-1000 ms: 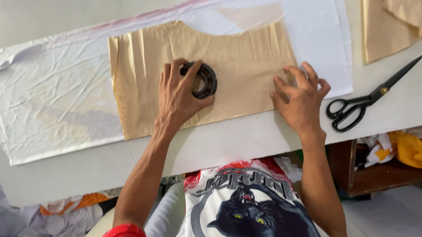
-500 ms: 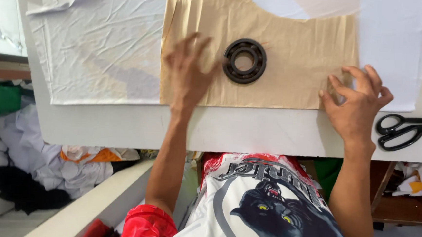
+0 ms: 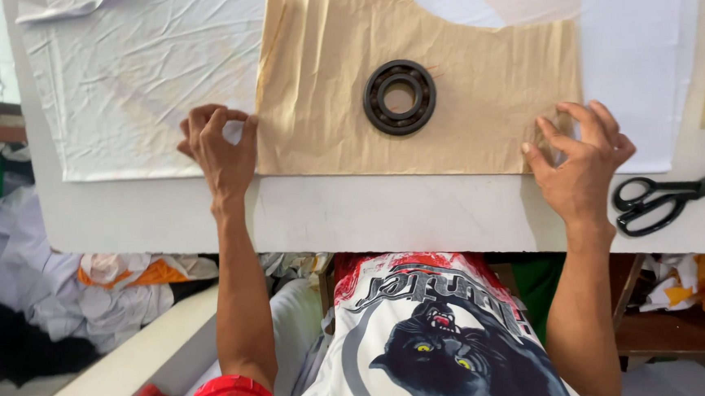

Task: The person traces a pattern onto a piece of white fabric using a pencil and a paper template. They then use scissors to cut the fabric along the traced lines. The person also handles a roll of tape and adjusts the position of the fabric and pattern on the table.

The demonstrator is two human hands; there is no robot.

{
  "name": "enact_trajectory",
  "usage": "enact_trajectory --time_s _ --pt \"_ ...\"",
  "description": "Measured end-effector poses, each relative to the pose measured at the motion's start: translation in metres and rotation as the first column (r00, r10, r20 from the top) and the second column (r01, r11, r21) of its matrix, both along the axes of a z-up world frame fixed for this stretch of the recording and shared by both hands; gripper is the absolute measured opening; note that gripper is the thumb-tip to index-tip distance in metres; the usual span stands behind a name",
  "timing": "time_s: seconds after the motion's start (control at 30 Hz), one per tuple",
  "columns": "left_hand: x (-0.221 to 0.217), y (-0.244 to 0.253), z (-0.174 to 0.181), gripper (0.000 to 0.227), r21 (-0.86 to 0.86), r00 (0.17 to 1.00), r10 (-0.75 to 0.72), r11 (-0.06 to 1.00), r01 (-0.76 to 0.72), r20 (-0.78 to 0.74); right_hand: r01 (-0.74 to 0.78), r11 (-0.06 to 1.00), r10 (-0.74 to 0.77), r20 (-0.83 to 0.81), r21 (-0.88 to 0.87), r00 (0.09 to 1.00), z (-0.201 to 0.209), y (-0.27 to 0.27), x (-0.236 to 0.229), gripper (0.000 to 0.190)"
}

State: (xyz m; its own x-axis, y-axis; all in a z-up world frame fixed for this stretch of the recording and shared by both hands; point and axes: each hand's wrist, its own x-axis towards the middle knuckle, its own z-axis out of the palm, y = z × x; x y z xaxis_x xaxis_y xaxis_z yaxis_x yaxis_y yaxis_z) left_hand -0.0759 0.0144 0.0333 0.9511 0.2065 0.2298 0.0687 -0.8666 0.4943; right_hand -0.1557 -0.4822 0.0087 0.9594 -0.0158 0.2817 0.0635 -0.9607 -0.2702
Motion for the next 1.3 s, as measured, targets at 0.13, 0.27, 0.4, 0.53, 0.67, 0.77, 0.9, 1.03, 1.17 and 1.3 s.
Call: enact_trajectory --time_s 0.13,0.27,0.4,0.53,0.67,0.77,0.9,1.03,1.17,1.3 --pt "-0.007 -0.004 0.016 0.013 -0.019 1.0 -0.011 1.0 0.012 0.022 0.001 0.997 -0.002 0.013 0.081 1.0 -0.001 0.001 0.001 0.03" --pt "-0.016 -0.024 0.04 0.017 -0.04 0.989 -0.023 0.999 0.029 0.148 -0.027 0.999 0.02 0.158 0.046 0.987 0.002 0.001 0.004 0.025" --pt "-0.033 -0.07 0.061 0.019 -0.004 0.933 -0.189 0.98 0.2 0.308 0.082 0.988 -0.11 0.232 0.13 0.966 0.01 -0.001 -0.022 0.024" --pt "-0.067 -0.145 0.055 0.023 -0.408 0.826 -0.526 0.722 0.559 0.202 0.266 0.95 -0.301 0.257 0.163 0.918 0.024 0.013 -0.069 0.022" --pt "-0.093 -0.204 0.039 0.018 -0.424 0.398 -0.886 0.274 0.863 0.238 0.447 0.864 -0.498 0.252 0.233 0.83 0.013 0.029 -0.127 0.024" --pt "-0.068 -0.221 0.019 0.016 -0.392 0.338 -0.907 0.223 0.893 0.253 0.503 0.779 -0.604 0.231 0.375 0.763 0.032 0.049 -0.152 0.021" --pt "-0.012 -0.266 -0.004 0.02 -0.258 0.298 -0.901 0.221 0.941 0.316 0.557 0.69 -0.69 0.188 0.461 0.699 0.023 0.048 -0.177 0.023" --pt "0.02 -0.313 -0.014 0.021 -0.101 0.258 -0.91 0.238 0.966 0.324 0.526 0.71 -0.663 0.19 0.469 0.725 0.023 0.026 -0.173 0.023" --pt "0.037 -0.334 -0.019 0.017 -0.001 0.219 -0.932 0.229 0.973 0.289 0.421 0.765 -0.579 0.236 0.487 0.78 0.032 -0.002 -0.155 0.021" --pt "0.035 -0.341 -0.013 0.013 0.039 0.236 -0.937 0.255 0.966 0.256 0.372 0.778 -0.538 0.232 0.506 0.81 0.027 -0.032 -0.142 0.019"
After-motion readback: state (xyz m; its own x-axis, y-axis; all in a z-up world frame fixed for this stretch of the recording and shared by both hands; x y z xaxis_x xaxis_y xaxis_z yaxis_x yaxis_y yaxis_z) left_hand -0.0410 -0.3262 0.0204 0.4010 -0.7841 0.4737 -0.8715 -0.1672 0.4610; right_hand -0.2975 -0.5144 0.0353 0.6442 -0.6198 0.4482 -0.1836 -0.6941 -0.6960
